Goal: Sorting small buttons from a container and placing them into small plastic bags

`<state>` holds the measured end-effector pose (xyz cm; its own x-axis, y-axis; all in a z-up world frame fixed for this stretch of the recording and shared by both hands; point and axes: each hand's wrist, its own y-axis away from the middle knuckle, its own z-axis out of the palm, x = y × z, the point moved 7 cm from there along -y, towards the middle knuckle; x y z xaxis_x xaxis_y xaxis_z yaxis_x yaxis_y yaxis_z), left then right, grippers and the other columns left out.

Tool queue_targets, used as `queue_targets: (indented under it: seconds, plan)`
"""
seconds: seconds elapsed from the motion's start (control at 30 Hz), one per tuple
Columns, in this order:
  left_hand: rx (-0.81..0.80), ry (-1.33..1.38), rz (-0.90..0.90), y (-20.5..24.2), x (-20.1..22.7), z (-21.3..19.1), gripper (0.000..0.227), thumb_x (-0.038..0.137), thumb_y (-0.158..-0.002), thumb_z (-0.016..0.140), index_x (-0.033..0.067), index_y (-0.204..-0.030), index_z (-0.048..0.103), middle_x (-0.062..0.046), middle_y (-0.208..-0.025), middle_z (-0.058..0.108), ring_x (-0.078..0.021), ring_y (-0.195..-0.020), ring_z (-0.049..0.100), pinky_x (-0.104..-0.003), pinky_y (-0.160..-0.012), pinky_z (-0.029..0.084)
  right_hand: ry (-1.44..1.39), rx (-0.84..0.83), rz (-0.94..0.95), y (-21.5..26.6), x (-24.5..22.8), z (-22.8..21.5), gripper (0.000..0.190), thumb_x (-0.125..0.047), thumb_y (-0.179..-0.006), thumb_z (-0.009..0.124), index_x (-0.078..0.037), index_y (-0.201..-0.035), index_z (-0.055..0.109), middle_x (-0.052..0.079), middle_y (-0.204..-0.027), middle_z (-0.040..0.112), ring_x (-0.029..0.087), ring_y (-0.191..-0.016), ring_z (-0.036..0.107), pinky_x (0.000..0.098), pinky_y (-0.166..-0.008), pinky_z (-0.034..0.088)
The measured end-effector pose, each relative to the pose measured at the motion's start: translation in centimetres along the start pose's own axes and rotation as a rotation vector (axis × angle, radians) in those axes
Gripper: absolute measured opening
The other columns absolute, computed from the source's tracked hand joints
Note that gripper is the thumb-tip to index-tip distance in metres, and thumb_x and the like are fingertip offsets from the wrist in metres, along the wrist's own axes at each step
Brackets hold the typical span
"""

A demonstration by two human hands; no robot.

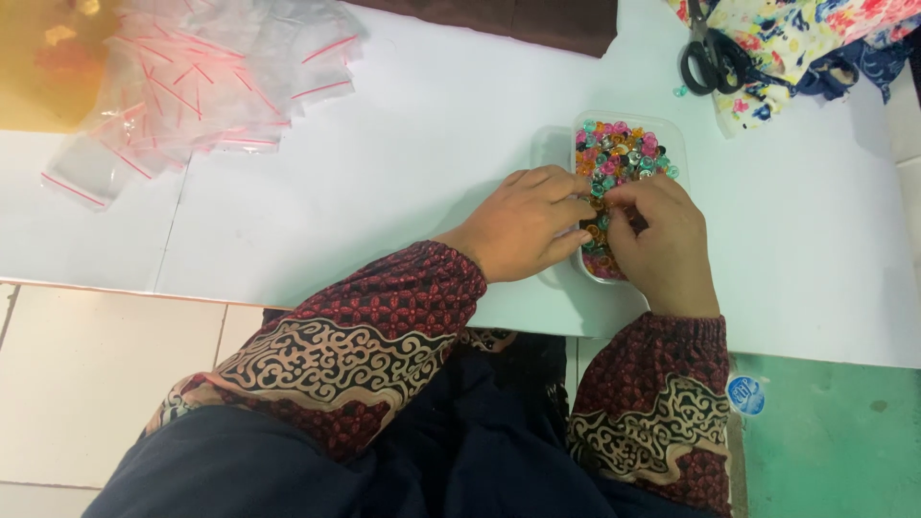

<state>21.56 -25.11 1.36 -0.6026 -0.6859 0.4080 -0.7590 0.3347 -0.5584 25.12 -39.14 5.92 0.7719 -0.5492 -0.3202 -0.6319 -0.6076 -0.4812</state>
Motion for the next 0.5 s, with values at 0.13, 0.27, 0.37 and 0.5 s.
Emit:
queue_targets:
  seconds: [0.13,0.27,0.37,0.5]
  plan:
    - [-0.014,0.025,-0.024,0.1,0.1,-0.1,0.029,0.035,-0.103,0.056,0.0139,-0.119,0.068,-0.007,-0.126,0.058,-0.0295,-0.129,0.055,-0.050,-0.105,0.048,-0.044,0.030,-0.001,0.1,0.2,-0.4,0.015,0.010,-0.090,0.073,0.001,-0.101,0.074,0.017,-0.087,0.065,0.041,-0.087,0.066,0.0471,-0.072,0.053]
    - [0.010,0.088,-0.106,0.3,0.4,-0.3,0.046,0.047,-0.101,0.059,0.0170,-0.136,0.057,-0.010,-0.141,0.048,-0.0349,-0.138,0.047,-0.054,-0.113,0.043,-0.118,0.125,-0.002,0.4,0.3,-2.0,0.014,0.011,-0.097,0.070,-0.001,-0.102,0.074,0.014,-0.098,0.067,0.035,-0.095,0.066,0.0397,-0.078,0.054]
    - [0.003,0.153,-0.205,-0.1,-0.1,-0.4,0.084,0.067,-0.091,0.066,0.0223,-0.155,0.036,-0.013,-0.158,0.032,-0.0413,-0.149,0.037,-0.058,-0.123,0.033,-0.180,0.079,-0.015,-1.4,1.3,-3.0,0.013,0.009,-0.098,0.071,-0.001,-0.106,0.074,0.016,-0.106,0.068,0.034,-0.098,0.065,0.0382,-0.081,0.053]
    - [-0.145,0.231,-0.261,-1.2,0.5,-0.5,0.125,0.072,-0.074,0.085,0.0203,-0.163,0.014,-0.018,-0.171,0.012,-0.0426,-0.158,0.018,-0.062,-0.125,0.015,0.029,-0.302,-0.064,-5.5,2.1,-1.2,0.026,-0.018,-0.102,0.061,-0.003,-0.122,0.069,0.015,-0.120,0.069,0.034,-0.114,0.060,0.0480,-0.099,0.043]
